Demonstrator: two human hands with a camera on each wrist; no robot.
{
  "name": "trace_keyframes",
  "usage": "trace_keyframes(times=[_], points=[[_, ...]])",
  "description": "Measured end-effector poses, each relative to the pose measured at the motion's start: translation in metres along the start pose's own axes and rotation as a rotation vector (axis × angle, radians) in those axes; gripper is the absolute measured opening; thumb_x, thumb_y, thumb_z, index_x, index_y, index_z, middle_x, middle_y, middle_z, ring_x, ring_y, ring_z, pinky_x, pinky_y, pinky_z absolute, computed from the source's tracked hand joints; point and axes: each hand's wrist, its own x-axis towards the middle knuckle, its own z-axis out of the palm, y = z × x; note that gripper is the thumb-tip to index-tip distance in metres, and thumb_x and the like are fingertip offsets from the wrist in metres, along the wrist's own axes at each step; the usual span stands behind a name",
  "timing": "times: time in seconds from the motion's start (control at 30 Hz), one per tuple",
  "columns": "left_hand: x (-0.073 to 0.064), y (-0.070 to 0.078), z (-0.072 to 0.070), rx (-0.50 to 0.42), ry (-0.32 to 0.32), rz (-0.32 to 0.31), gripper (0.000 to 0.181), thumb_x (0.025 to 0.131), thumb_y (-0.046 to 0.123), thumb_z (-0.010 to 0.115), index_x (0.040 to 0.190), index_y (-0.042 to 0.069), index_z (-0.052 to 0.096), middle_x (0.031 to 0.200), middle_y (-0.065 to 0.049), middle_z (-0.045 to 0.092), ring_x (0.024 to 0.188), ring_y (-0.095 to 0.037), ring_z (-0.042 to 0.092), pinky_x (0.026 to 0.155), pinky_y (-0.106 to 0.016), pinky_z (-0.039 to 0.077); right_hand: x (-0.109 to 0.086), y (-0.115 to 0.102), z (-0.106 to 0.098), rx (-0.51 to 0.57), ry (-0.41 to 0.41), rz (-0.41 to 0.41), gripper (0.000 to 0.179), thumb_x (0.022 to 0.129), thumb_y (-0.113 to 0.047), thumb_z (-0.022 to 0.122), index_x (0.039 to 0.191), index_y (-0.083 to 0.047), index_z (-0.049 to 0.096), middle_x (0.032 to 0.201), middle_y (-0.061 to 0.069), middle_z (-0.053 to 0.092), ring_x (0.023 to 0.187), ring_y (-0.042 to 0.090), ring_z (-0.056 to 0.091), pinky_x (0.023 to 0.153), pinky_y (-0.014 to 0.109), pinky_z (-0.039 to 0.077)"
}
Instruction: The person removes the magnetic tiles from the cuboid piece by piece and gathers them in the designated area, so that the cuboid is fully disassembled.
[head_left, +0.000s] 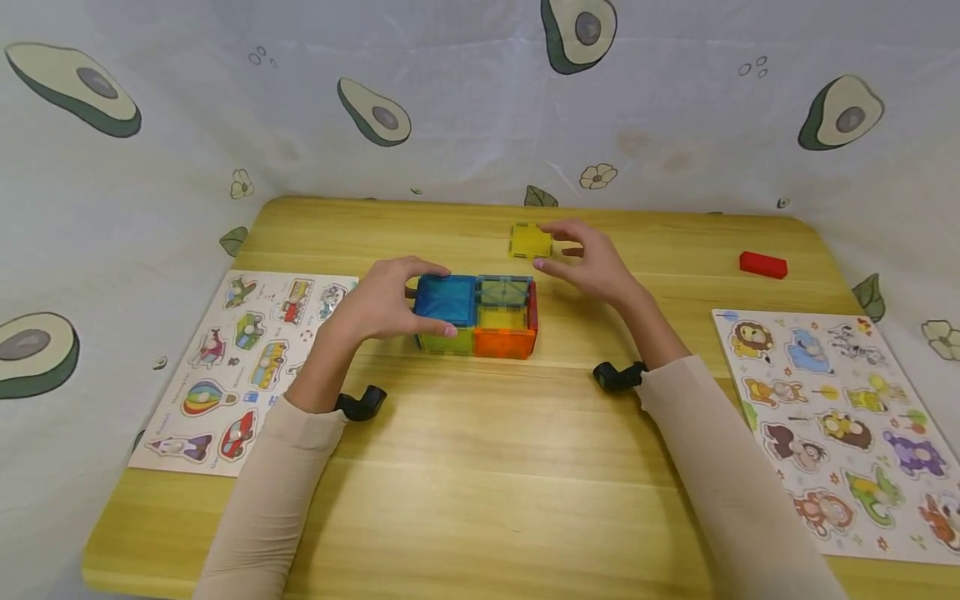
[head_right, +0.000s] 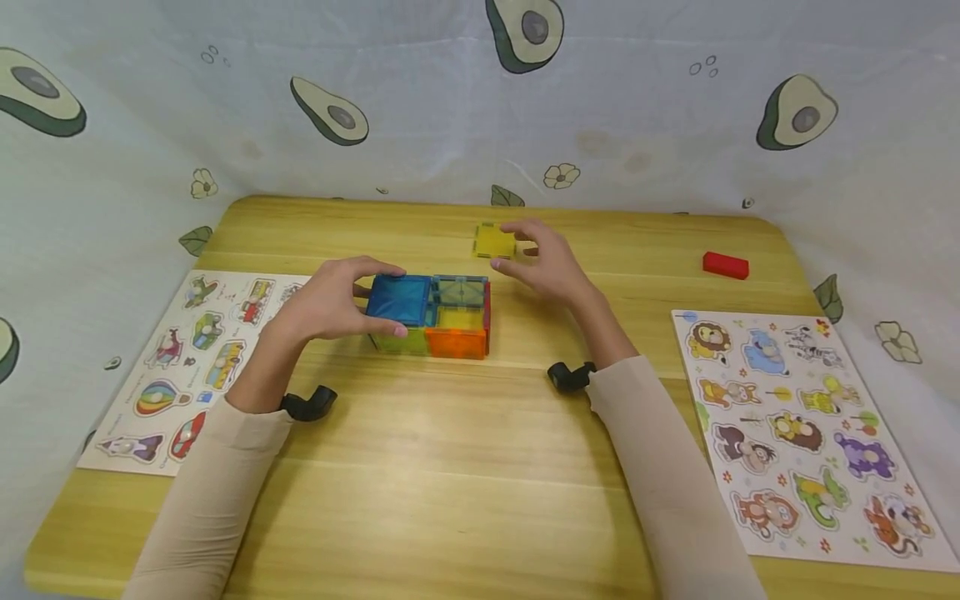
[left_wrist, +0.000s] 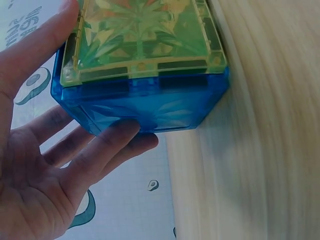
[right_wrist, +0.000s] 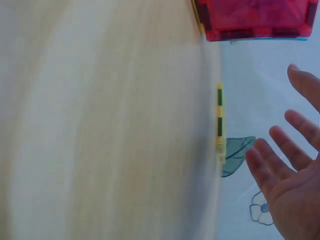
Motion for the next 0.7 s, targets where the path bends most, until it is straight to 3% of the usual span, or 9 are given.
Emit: trace_keyframes(times=[0.3, 0.47, 0.7], points=[[-0.001, -0.004, 0.002, -0.011, 0.018, 0.018, 0.085, 0.073, 0.054, 0.090, 0.145, 0.019, 0.061, 0.152, -0.009, 0.056, 0.136, -0.032, 0.055, 0.102, -0.050, 0.055, -0.030, -0.016, -0.003, 0.092, -0.005, -0.055, 0.063, 0.095, -0.035, 0.076, 0.150, -0.015, 0.052, 0.153, 0.013, 0.052, 0.137, 0.036, 0.053, 0.115, 0.054, 0.044], [0.000, -0.004, 0.004, -0.014, 0.029, 0.031, 0.085, 0.074, 0.055, 0.090, 0.146, 0.020, 0.060, 0.151, -0.009, 0.056, 0.137, -0.033, 0.054, 0.102, -0.050, 0.055, -0.046, -0.024, -0.003, 0.121, 0.000, -0.085, 0.059, 0.095, -0.027, 0.077, 0.148, -0.014, 0.054, 0.150, 0.008, 0.055, 0.137, 0.034, 0.053, 0.113, 0.052, 0.047], [-0.004, -0.003, 0.005, -0.011, 0.034, 0.032, 0.086, 0.075, 0.055, 0.089, 0.147, 0.020, 0.059, 0.152, -0.009, 0.056, 0.136, -0.033, 0.054, 0.101, -0.051, 0.055, -0.067, -0.027, 0.003, 0.172, -0.053, -0.117, 0.062, 0.093, -0.018, 0.078, 0.150, -0.016, 0.052, 0.151, 0.009, 0.054, 0.137, 0.034, 0.052, 0.113, 0.053, 0.046]])
